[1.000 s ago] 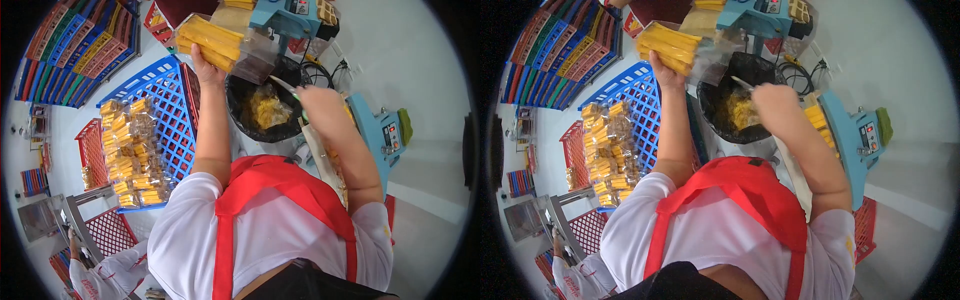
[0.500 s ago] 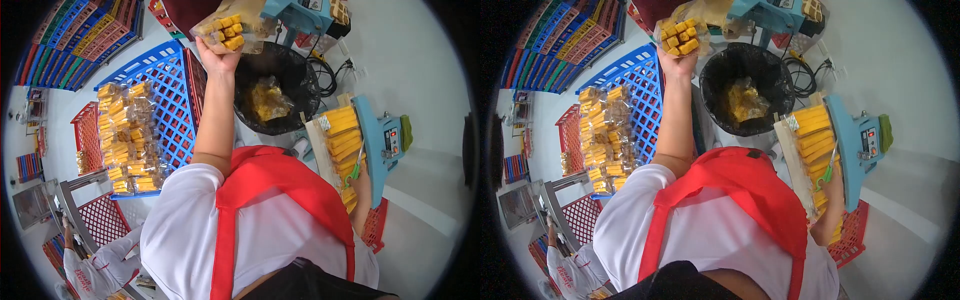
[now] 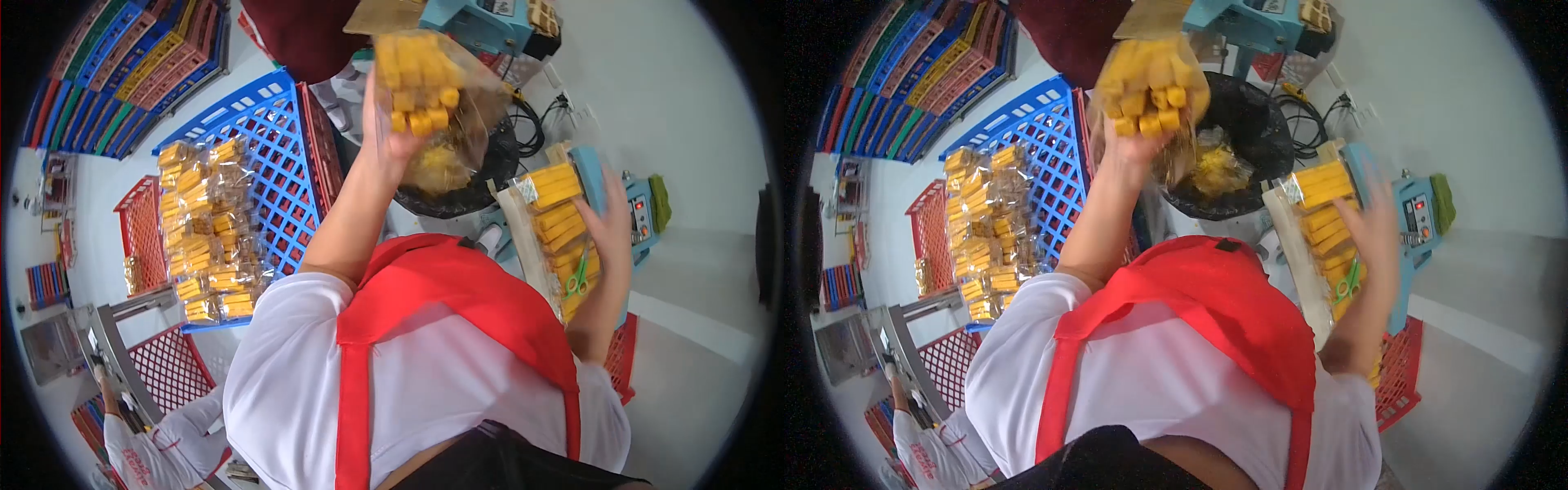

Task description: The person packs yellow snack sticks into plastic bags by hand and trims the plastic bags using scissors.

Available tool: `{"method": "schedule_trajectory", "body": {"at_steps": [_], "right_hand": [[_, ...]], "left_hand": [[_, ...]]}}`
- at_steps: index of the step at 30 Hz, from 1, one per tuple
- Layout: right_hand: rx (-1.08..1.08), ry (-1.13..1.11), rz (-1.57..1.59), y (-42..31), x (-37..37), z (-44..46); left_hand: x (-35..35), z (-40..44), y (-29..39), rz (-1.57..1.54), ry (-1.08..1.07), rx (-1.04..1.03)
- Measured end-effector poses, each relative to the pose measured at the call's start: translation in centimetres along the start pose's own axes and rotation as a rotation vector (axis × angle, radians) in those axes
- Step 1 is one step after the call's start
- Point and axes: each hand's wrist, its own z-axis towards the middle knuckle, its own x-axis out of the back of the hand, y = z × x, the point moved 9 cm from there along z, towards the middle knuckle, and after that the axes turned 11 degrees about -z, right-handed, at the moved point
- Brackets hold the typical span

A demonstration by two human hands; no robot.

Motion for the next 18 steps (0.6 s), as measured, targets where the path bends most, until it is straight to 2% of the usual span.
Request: {"method": "schedule_trajectory", "body": {"at_steps": [1, 2, 4, 5, 6, 7, 8, 9, 10, 11, 12, 14, 15, 16, 17, 18], "right_hand": [[0.135, 0.071, -0.014, -4.0, 0.6, 2.0], [0.285, 0.11, 0.034, -7.7, 0.4, 3.4], [0.559, 0.148, 0.067, -13.7, -0.6, 5.0], [0.683, 0.15, 0.052, -15.7, -1.1, 5.2], [0.698, 0.155, 0.059, -16.3, -1.4, 5.7], [0.788, 0.043, 0.065, -17.3, -2.7, 5.8], [0.876, -0.073, 0.07, -18.2, -4.1, 5.6], [0.845, -0.126, 0.176, -18.0, -5.2, 6.0], [0.858, -0.137, 0.182, -18.2, -6.7, 5.8], [0.727, -0.215, 0.414, -17.7, -8.2, 6.4], [0.652, -0.267, 0.541, -17.6, -9.6, 6.5], [0.492, -0.345, 0.809, -17.4, -12.4, 6.7], [0.376, -0.338, 1.003, -17.3, -13.0, 7.1], [0.252, -0.327, 1.194, -17.1, -13.4, 7.5], [0.214, -0.338, 1.232, -17.3, -13.3, 7.8], [0.213, -0.338, 1.237, -17.8, -13.0, 8.0]], "left_hand": [[-0.1, -0.5, -2.0, -0.024, 0.003, 0.124], [0.4, -0.8, -2.8, -0.027, -0.001, 0.135], [3.5, -1.9, -4.6, 0.247, 0.159, 0.262], [2.8, -2.7, -5.9, 0.122, 0.137, 0.309], [2.1, -3.0, -6.5, 0.071, 0.101, 0.293], [1.5, -3.3, -4.9, 0.656, -0.161, 0.13], [1.5, -3.8, -4.2, 0.954, -0.291, 0.052], [1.3, -4.5, -3.6, 1.24, -0.404, -0.065], [3.0, -4.1, -2.3, 0.757, -0.167, 0.044], [4.8, -4.3, -2.2, 0.262, 0.057, 0.141], [4.5, -4.1, -1.0, 0.411, 0.141, 0.0], [4.2, -4.3, 1.2, 0.517, 0.247, -0.208], [3.5, -4.4, 1.0, 0.515, 0.252, -0.214], [1.4, -4.6, 0.8, 0.625, 0.127, -0.256], [-0.3, -4.7, 0.6, 0.736, 0.0, -0.294], [0.5, -4.6, 0.9, 0.74, 0.003, -0.293]]}}
